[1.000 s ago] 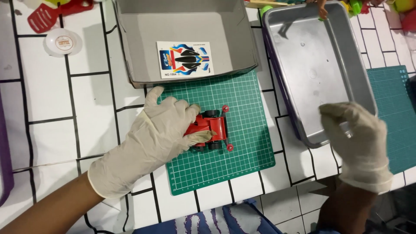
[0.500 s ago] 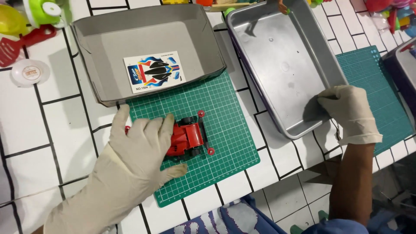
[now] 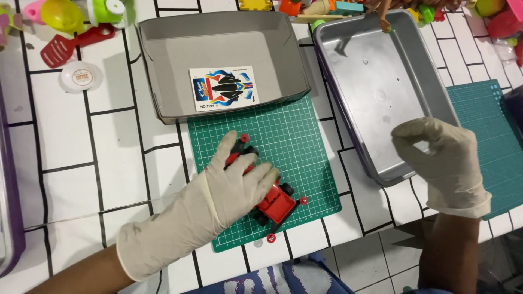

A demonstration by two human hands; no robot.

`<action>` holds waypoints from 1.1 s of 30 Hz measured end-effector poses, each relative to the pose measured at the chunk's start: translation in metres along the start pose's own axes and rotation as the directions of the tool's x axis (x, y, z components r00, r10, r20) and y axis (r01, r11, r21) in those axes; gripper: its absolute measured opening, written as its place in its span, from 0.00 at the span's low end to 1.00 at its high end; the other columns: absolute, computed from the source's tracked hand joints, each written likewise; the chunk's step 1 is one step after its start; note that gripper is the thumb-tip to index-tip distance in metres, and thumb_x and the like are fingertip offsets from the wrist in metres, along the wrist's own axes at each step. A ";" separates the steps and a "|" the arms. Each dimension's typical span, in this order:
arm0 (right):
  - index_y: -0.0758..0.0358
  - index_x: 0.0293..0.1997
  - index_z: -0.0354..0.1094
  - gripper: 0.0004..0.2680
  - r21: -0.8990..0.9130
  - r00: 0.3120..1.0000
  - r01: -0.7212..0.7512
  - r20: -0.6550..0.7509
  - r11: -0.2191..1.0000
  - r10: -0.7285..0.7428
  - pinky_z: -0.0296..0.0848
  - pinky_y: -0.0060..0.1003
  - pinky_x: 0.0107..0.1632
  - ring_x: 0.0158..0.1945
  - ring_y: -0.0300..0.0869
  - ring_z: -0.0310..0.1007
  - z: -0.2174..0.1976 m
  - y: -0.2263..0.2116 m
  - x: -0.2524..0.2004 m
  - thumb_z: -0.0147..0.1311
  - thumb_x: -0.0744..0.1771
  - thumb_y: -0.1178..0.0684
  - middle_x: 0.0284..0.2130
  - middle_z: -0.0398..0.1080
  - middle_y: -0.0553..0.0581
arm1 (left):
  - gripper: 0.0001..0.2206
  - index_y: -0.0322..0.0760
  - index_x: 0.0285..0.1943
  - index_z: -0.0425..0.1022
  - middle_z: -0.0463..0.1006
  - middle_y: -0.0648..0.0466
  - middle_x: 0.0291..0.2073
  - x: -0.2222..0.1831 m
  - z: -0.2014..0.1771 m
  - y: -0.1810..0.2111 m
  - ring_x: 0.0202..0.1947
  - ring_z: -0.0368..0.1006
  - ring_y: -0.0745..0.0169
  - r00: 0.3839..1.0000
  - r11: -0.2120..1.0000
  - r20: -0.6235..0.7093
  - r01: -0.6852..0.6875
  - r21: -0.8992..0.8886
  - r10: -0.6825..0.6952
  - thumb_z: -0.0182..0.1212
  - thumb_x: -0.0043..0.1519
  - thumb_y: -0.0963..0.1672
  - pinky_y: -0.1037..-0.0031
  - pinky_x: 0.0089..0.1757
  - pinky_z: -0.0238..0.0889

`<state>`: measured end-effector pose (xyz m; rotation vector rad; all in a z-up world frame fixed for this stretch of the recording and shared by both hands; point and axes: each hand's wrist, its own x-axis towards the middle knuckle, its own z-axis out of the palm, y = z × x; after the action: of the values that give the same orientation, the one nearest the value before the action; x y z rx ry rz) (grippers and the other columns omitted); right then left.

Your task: Assembling a red toy car by attaching the body shell to the chassis and adjusting components with a small tool.

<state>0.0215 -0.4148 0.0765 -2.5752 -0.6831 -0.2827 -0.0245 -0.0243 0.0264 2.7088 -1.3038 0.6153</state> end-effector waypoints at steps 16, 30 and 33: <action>0.65 0.39 0.72 0.06 0.486 0.990 0.134 -0.113 0.863 -0.090 0.79 0.30 0.45 0.40 0.42 0.78 0.154 -0.086 0.074 0.58 0.66 0.70 0.36 0.76 0.57 | 0.17 0.37 0.66 0.65 0.79 0.46 0.56 -0.016 -0.003 0.009 0.55 0.77 0.53 0.959 0.990 -0.261 0.131 0.049 -0.114 0.62 0.71 0.43 0.49 0.57 0.66; 0.65 0.35 0.72 0.07 0.629 0.996 0.088 -0.047 0.772 -0.076 0.84 0.36 0.50 0.41 0.45 0.79 0.157 -0.095 0.084 0.62 0.64 0.71 0.34 0.75 0.58 | 0.05 0.32 0.47 0.80 0.82 0.48 0.40 -0.027 0.000 0.002 0.37 0.76 0.58 0.920 0.990 -0.389 -0.012 -0.138 -0.043 0.69 0.65 0.39 0.66 0.44 0.74; 0.64 0.37 0.73 0.08 0.624 0.995 0.097 -0.044 0.776 -0.088 0.83 0.36 0.50 0.41 0.45 0.78 0.160 -0.090 0.083 0.63 0.64 0.71 0.34 0.75 0.58 | 0.03 0.33 0.47 0.79 0.81 0.47 0.40 -0.029 0.004 0.002 0.35 0.74 0.59 0.930 0.991 -0.366 -0.034 -0.129 -0.016 0.65 0.66 0.38 0.66 0.45 0.70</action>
<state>0.0592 -0.2342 -0.0040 -1.8987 -0.7483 -0.0756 -0.0406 -0.0055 0.0111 2.3343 -1.2106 0.9437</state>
